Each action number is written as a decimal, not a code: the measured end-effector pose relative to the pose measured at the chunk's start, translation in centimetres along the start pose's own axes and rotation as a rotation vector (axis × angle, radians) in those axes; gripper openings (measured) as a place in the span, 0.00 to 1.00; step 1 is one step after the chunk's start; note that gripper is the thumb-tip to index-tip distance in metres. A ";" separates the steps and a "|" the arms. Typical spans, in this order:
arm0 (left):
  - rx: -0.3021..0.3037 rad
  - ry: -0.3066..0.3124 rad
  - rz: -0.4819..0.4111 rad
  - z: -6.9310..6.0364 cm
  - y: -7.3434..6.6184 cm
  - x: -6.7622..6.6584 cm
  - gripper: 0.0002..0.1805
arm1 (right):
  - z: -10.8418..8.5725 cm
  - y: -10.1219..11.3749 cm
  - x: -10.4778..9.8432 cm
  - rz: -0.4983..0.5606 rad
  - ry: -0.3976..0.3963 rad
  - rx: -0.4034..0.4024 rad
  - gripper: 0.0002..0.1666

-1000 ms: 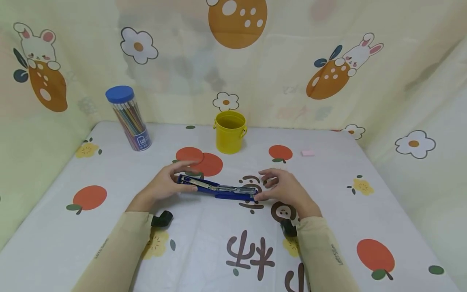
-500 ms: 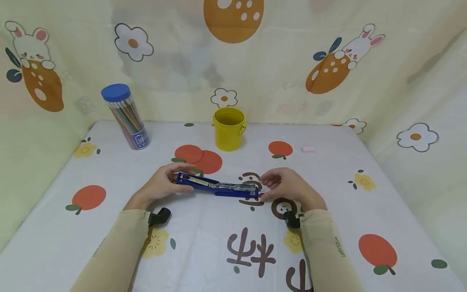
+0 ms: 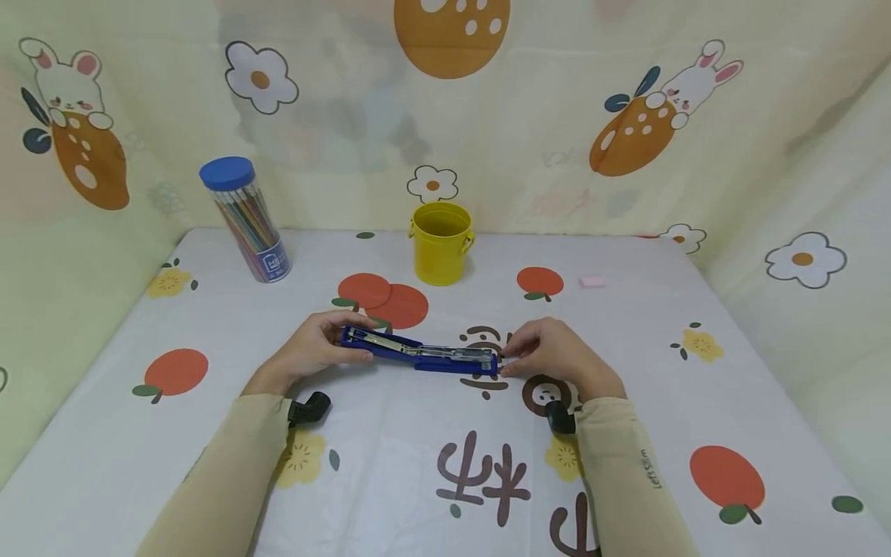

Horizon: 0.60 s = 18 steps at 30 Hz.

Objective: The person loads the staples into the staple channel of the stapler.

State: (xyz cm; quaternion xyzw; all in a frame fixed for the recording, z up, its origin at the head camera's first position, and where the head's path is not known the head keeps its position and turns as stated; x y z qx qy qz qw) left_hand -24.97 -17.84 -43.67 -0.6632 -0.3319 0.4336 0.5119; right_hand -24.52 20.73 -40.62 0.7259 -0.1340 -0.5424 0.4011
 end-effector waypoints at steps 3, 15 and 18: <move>0.004 0.006 -0.008 0.1 -0.1 0.0 0.26 | 0.0 -0.1 0.0 -0.009 0.003 -0.014 0.11; -0.018 -0.005 -0.022 0.1 0.0 -0.1 0.25 | 0.2 0.3 0.0 -0.064 0.021 -0.038 0.08; -0.001 0.002 -0.027 0.2 0.0 0.0 0.25 | 0.2 0.4 -0.1 -0.076 0.020 -0.016 0.08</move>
Point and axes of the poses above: each hand's wrist, its own z-axis towards the middle knuckle, its own x-axis out of the palm, y = z × x, the point moved 2 cm from there along z, towards the middle knuckle, and after that the axes turned 9 degrees about -x, right-handed, at the moved point
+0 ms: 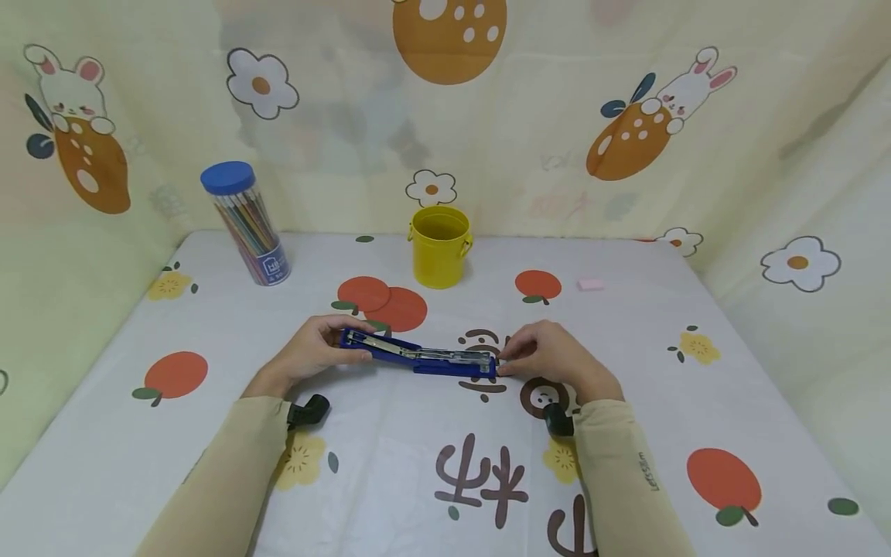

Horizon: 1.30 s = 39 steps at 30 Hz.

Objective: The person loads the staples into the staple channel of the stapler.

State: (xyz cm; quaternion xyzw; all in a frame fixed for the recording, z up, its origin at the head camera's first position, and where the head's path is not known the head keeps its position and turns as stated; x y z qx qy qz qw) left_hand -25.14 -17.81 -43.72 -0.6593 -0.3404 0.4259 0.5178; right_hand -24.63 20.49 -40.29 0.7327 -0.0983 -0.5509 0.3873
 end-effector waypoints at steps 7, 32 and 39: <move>0.009 0.003 0.009 0.1 0.2 0.2 0.25 | -0.3 0.3 -0.2 0.029 -0.027 0.000 0.10; -0.023 -0.018 0.008 0.3 0.1 0.0 0.24 | 0.9 4.4 1.4 0.006 0.019 -0.114 0.11; -0.029 -0.022 0.010 0.1 0.1 0.0 0.24 | 1.0 4.7 1.6 -0.009 0.018 -0.128 0.09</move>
Point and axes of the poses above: each hand's wrist, its own z-axis towards the middle knuckle, its own x-axis out of the palm, y = z × x, the point moved 2 cm from there along z, towards the middle knuckle, and after that the axes turned 9 degrees about -x, right-handed, at the moved point
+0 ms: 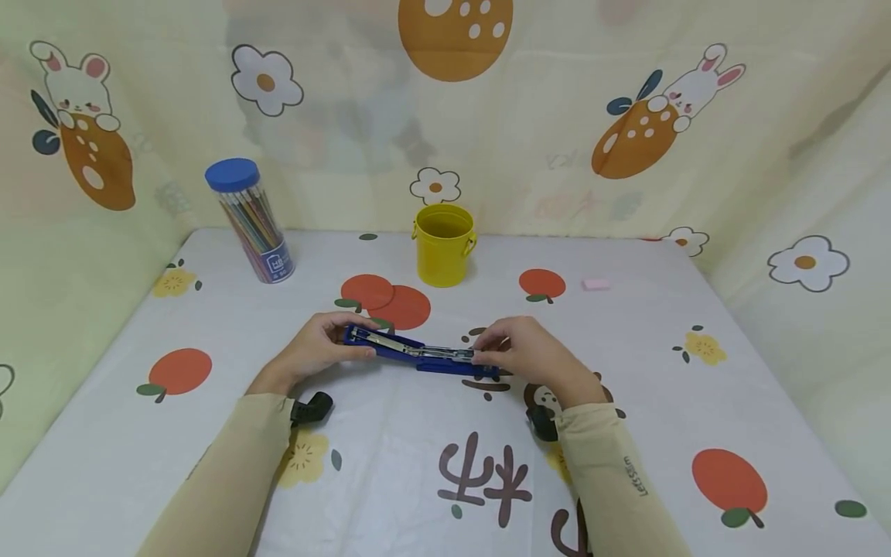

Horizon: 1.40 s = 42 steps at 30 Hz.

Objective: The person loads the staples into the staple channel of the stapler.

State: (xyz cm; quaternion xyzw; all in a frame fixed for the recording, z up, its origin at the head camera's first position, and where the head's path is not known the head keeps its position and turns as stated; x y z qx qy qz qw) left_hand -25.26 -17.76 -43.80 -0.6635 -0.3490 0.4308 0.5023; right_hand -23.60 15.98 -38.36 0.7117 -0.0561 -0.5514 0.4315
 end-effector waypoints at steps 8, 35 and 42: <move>-0.011 -0.007 0.006 -0.1 0.0 0.1 0.24 | 0.0 0.1 0.1 -0.023 -0.009 0.012 0.09; 0.014 -0.017 0.034 -0.2 -0.2 0.0 0.23 | 0.1 0.2 0.1 -0.068 0.000 -0.087 0.03; -0.002 -0.020 0.027 -0.2 -0.1 0.1 0.24 | 0.0 -0.7 -0.1 0.014 -0.015 -0.003 0.20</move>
Point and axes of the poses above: each hand's wrist, its own z-axis towards the middle knuckle, its own x-axis out of the palm, y = z × x, the point moved 2 cm from there along z, towards the middle knuckle, and after that the axes turned 9 degrees about -x, right-handed, at the moved point
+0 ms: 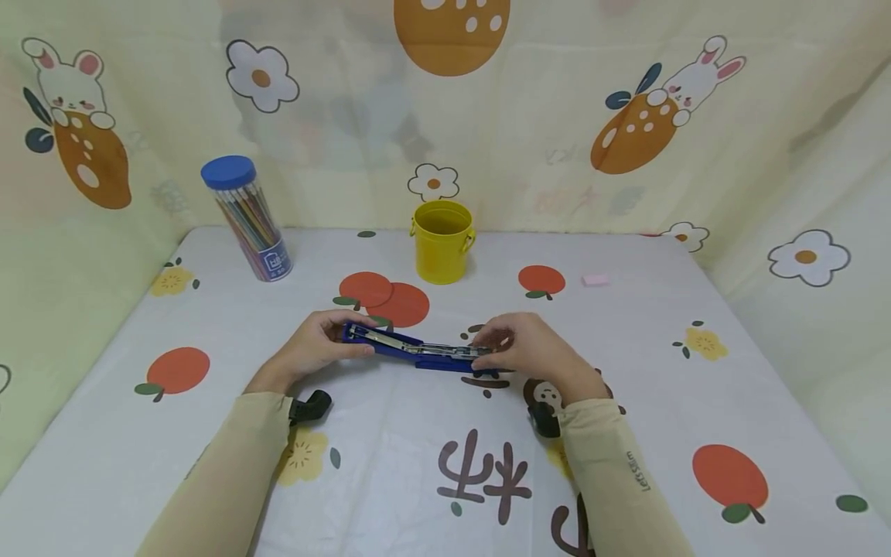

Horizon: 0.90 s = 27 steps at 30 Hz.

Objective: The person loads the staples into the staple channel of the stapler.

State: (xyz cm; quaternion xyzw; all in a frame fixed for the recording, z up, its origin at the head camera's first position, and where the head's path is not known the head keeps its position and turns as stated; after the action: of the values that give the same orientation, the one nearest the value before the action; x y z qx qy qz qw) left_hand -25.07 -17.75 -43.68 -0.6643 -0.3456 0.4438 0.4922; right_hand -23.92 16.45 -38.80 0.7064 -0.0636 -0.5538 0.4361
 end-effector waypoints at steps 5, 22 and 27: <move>0.000 -0.004 -0.002 -0.1 0.1 0.0 0.24 | 0.1 -0.9 0.1 0.095 -0.015 0.004 0.37; 0.003 0.001 -0.018 -0.2 0.0 -0.1 0.24 | 0.0 -2.5 0.5 0.226 0.007 -0.025 0.41; 0.000 -0.003 -0.017 -0.2 0.0 0.0 0.24 | 0.0 -2.7 0.6 0.223 0.006 -0.013 0.40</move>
State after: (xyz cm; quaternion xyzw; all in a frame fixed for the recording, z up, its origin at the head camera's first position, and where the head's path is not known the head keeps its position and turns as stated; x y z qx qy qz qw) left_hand -24.86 -17.78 -43.65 -0.6607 -0.3518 0.4406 0.4956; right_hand -24.75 17.80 -41.09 0.6939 -0.1368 -0.5001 0.4997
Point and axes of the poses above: each hand's wrist, its own z-axis towards the middle knuckle, its own x-axis out of the palm, y = z × x, the point moved 2 cm from there along z, towards the middle knuckle, and after that the axes turned 9 degrees about -x, right-handed, at the moved point
